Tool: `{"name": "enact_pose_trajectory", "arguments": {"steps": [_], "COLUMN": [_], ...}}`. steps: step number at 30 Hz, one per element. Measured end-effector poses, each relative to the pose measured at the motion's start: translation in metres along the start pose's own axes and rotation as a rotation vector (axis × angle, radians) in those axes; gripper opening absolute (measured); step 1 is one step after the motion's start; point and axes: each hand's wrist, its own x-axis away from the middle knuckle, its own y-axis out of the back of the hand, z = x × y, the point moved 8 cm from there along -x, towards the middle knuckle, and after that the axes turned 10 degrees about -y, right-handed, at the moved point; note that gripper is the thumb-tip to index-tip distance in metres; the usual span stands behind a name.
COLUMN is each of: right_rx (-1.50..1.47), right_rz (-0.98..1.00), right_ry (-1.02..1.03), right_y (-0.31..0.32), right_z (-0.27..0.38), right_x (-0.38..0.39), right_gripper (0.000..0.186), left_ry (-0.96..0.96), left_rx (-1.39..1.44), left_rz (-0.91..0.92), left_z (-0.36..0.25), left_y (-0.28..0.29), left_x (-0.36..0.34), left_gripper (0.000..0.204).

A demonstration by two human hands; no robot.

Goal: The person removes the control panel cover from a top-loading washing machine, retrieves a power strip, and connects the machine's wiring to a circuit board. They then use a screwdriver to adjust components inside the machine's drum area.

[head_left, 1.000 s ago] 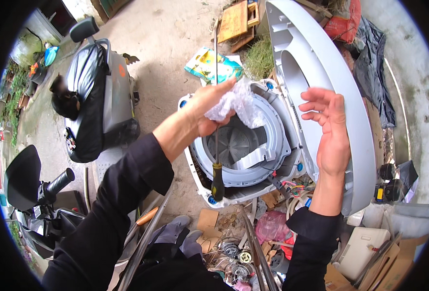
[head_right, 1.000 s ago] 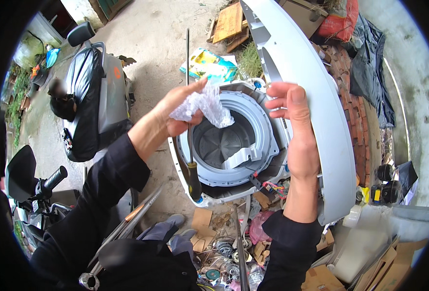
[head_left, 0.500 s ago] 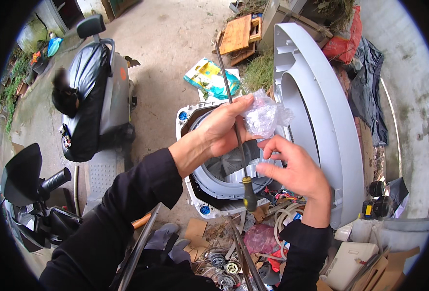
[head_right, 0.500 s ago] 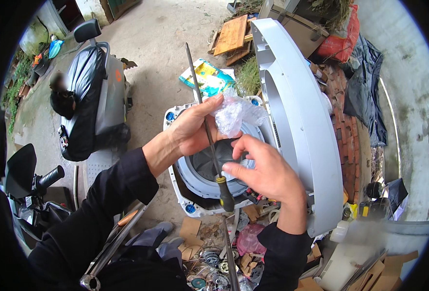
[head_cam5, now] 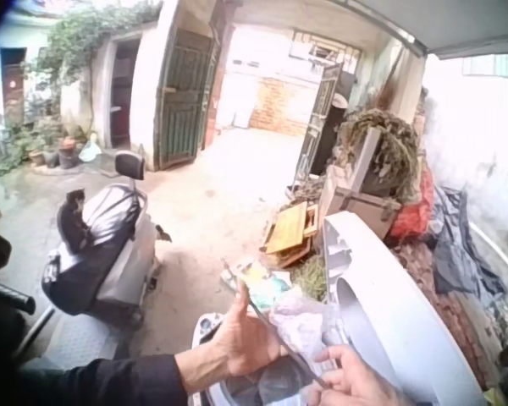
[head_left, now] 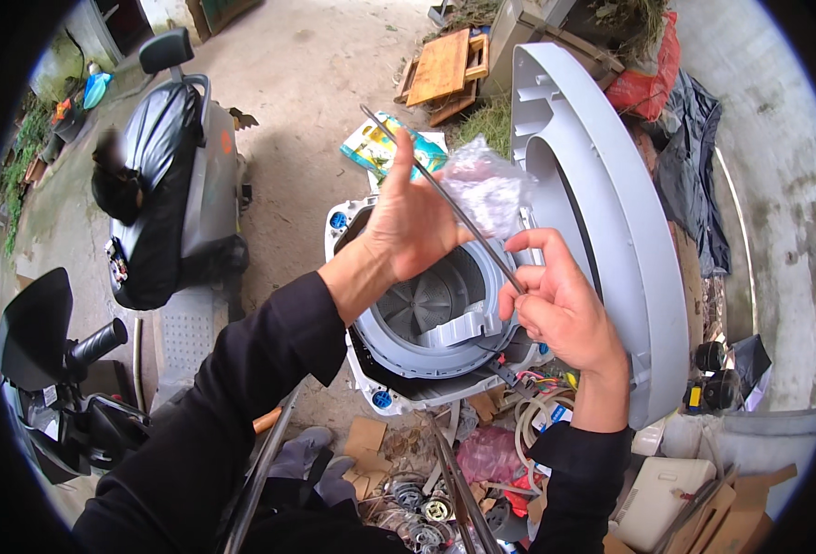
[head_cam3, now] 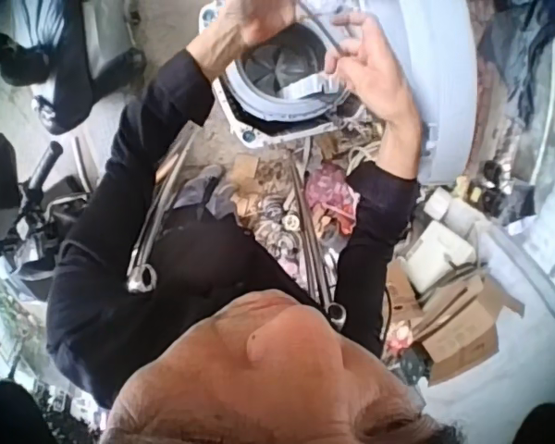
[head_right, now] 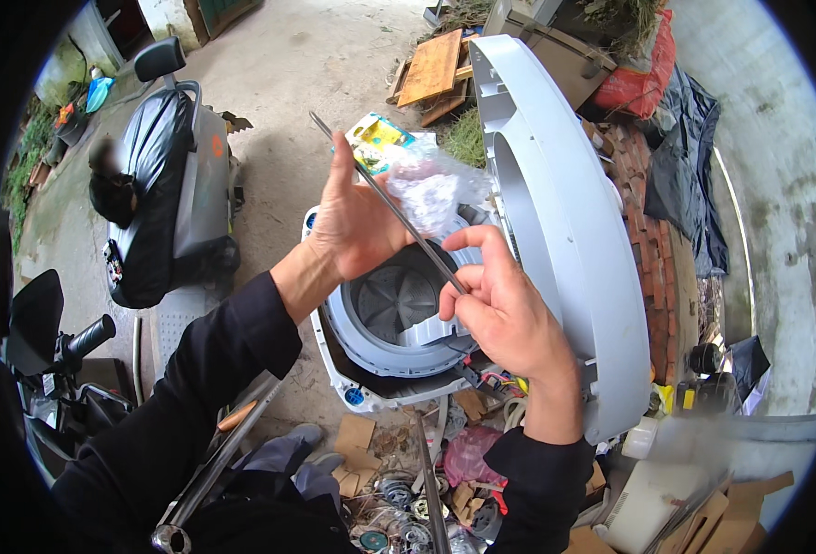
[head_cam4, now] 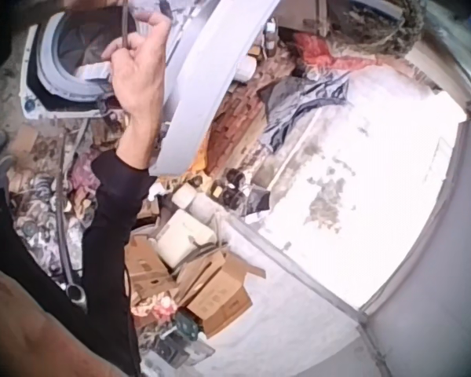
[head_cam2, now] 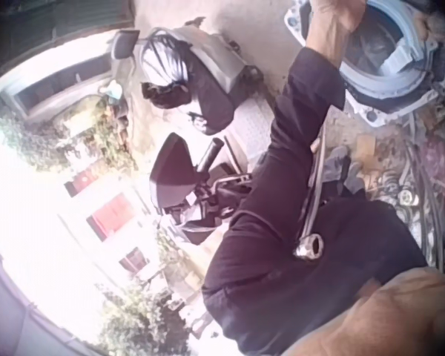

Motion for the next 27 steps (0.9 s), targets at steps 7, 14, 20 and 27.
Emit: {"name": "enact_pose_trajectory", "arguments": {"steps": [7, 14, 20, 27], "right_rx": [0.169, 0.314, 0.366, 0.261], "right_rz": [-0.179, -0.446, -0.405, -0.369], "right_ry": [-0.056, -0.009, -0.027, -0.067], "right_y": [0.016, 0.025, 0.025, 0.034], "right_z": [0.003, 0.006, -0.007, 0.001], "right_x": [0.002, 0.003, -0.006, 0.000], "right_gripper": [0.043, 0.041, 0.020, 0.016], "left_ry": [0.159, 0.208, 0.254, 0.295], "left_rx": [-0.233, -0.220, -0.218, -0.219], "left_rz": [-0.061, -0.113, 0.002, 0.034], "left_z": [0.010, 0.036, 0.053, 0.056], "left_y": [0.059, 0.060, 0.035, 0.050], "left_x": [0.009, 0.021, 0.030, 0.028], "left_gripper": [0.068, 0.026, 0.030, 0.025]}}
